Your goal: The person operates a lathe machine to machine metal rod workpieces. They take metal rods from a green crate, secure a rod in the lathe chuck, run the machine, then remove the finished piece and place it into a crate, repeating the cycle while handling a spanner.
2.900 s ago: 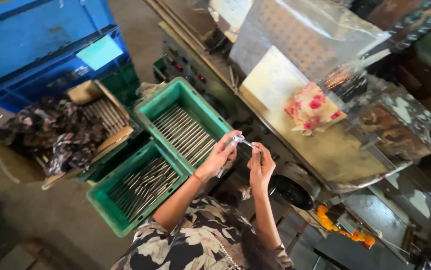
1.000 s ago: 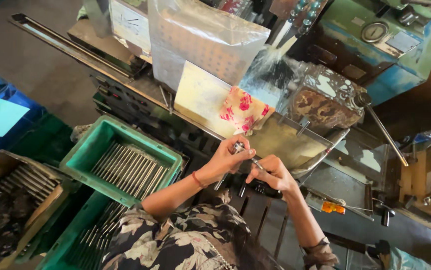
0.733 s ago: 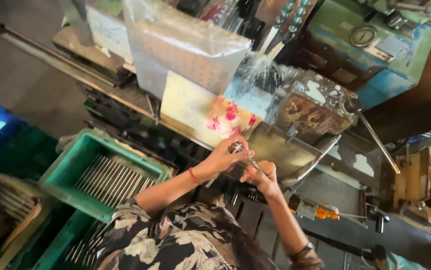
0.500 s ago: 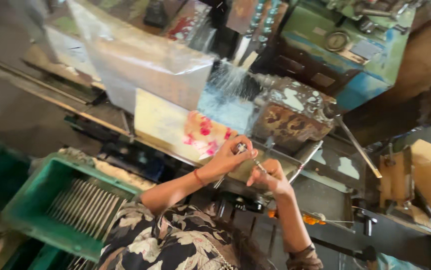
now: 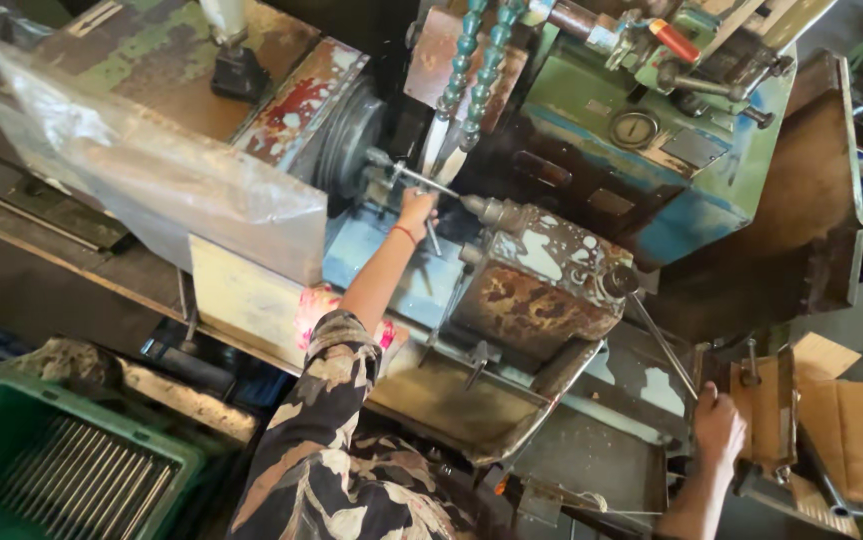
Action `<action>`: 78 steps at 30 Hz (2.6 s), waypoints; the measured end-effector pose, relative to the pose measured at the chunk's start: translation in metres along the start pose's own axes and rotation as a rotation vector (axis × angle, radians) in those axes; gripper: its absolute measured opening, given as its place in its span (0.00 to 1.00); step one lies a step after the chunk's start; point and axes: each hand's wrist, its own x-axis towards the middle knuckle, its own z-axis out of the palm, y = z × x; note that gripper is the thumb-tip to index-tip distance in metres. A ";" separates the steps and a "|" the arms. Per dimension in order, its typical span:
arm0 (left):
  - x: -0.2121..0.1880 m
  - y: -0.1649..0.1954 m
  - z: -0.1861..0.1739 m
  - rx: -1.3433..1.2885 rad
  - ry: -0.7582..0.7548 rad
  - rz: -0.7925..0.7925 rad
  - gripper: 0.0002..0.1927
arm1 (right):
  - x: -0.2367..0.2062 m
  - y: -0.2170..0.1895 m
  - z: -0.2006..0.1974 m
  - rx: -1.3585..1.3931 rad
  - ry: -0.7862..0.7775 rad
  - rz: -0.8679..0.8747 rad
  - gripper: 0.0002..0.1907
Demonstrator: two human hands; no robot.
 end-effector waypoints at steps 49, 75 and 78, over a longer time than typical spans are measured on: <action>0.085 0.000 0.013 -0.163 0.159 0.164 0.41 | 0.042 -0.031 0.053 0.002 0.250 0.166 0.34; 0.087 0.004 0.002 -0.541 0.059 0.154 0.42 | -0.006 -0.032 0.045 0.031 0.129 0.190 0.31; 0.084 0.001 0.003 -0.501 0.059 0.159 0.39 | -0.013 -0.030 0.045 -0.026 0.137 0.263 0.28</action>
